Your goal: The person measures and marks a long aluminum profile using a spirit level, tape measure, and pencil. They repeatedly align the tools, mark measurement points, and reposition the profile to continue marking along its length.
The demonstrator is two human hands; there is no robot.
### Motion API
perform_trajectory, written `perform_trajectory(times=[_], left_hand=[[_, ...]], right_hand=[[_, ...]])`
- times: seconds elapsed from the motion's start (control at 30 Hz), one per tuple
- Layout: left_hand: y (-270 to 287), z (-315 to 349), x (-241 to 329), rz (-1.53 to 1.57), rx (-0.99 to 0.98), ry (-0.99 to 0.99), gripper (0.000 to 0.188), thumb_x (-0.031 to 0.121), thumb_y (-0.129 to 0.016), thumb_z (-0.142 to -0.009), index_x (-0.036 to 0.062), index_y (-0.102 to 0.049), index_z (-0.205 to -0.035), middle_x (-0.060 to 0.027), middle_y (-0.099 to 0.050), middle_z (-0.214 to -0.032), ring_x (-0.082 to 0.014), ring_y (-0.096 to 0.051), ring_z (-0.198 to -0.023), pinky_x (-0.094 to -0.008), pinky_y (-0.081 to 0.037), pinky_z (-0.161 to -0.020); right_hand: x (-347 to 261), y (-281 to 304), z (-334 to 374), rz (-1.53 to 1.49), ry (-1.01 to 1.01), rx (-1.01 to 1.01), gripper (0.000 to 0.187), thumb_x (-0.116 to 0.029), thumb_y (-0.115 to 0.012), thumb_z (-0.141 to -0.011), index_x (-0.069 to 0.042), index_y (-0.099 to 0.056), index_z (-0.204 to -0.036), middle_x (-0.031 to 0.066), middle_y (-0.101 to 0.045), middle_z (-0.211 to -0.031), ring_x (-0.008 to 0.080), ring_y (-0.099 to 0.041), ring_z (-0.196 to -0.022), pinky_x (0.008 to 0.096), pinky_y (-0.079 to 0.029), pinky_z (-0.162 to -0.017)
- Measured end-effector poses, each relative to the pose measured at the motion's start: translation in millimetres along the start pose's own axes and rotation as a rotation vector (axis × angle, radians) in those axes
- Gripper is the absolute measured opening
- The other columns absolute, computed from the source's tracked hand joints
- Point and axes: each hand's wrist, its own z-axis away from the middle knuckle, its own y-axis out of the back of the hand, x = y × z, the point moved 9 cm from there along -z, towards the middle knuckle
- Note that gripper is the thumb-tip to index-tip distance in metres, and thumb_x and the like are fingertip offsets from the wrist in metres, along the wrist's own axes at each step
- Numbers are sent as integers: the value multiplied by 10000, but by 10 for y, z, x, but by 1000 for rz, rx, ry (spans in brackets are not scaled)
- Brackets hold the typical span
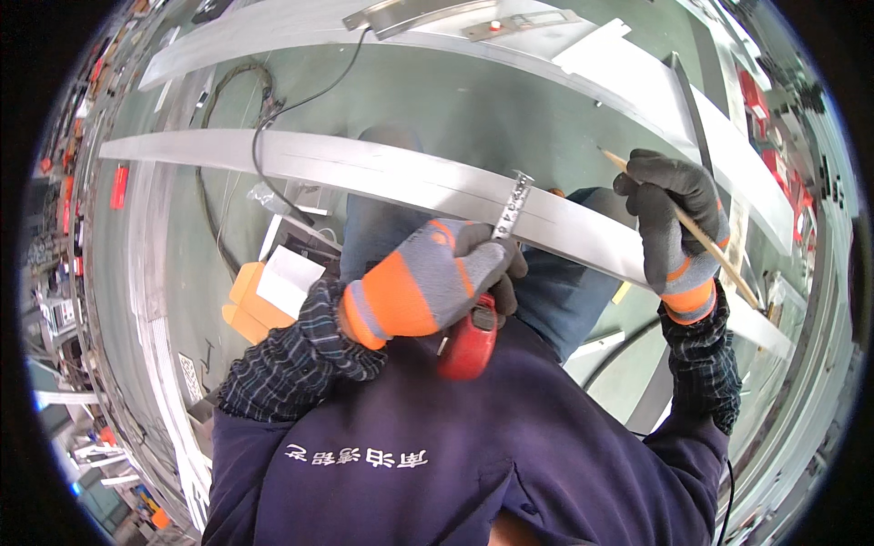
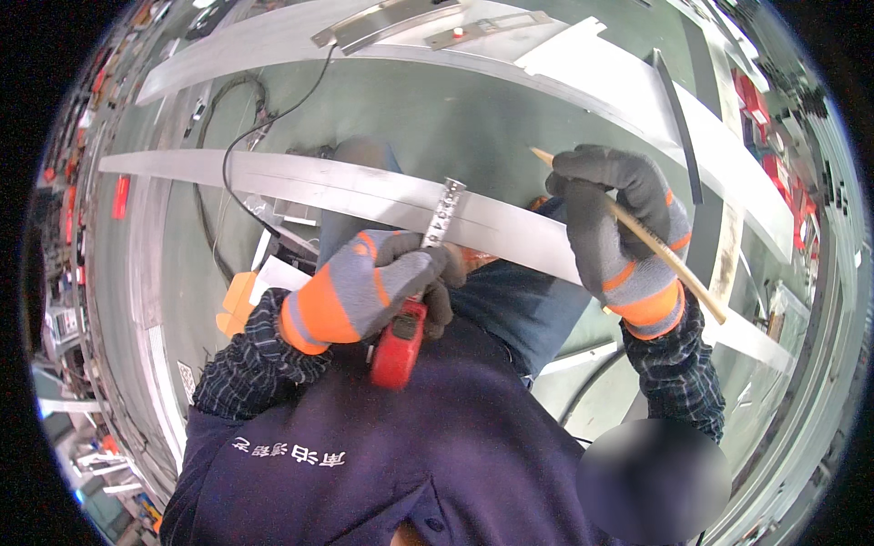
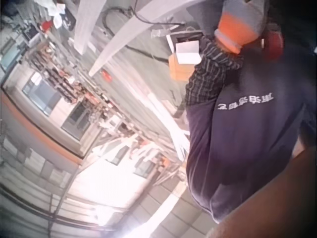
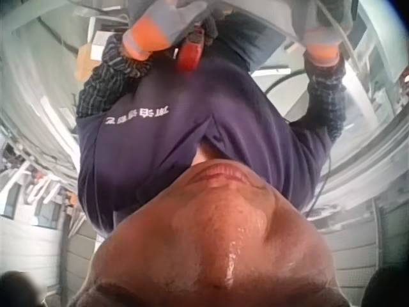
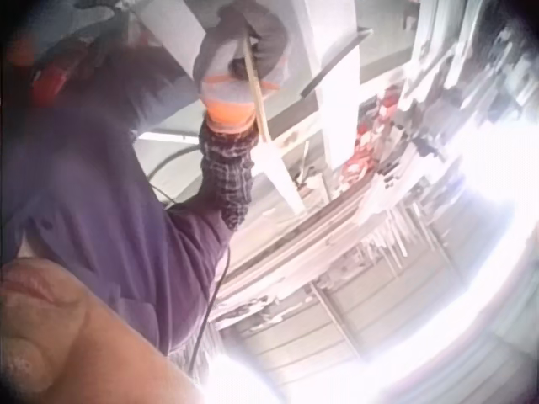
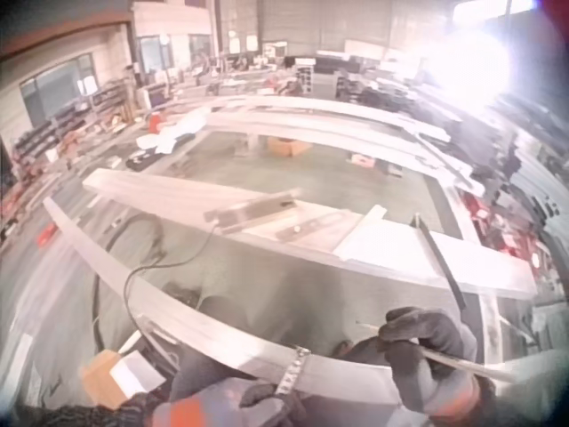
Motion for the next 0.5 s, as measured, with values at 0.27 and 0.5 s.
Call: perform_trajectory(times=[0.27, 0.5], left_hand=[[-233, -186, -141, 76, -7, -19, 384, 326, -511, -1102, -32, -643, -1154, -133, -725, -818, -165, -667, -693, -273, -521, -582], [86, 65, -169, 79, 126, -25, 361, 285, -515, -1091, -46, -646, -1152, -144, -731, -825, -200, -706, -699, -310, -574, -595]], right_hand=[[36, 166, 304, 38, 13, -2, 157, 7, -627, -962, 19, -697, -1102, 143, -738, -1004, 210, -761, -854, 311, -600, -750], [-210, -247, -63, -19, 176, -254, 179, 33, -570, -965, 15, -677, -1108, 120, -723, -926, 168, -701, -810, 302, -550, -713]])
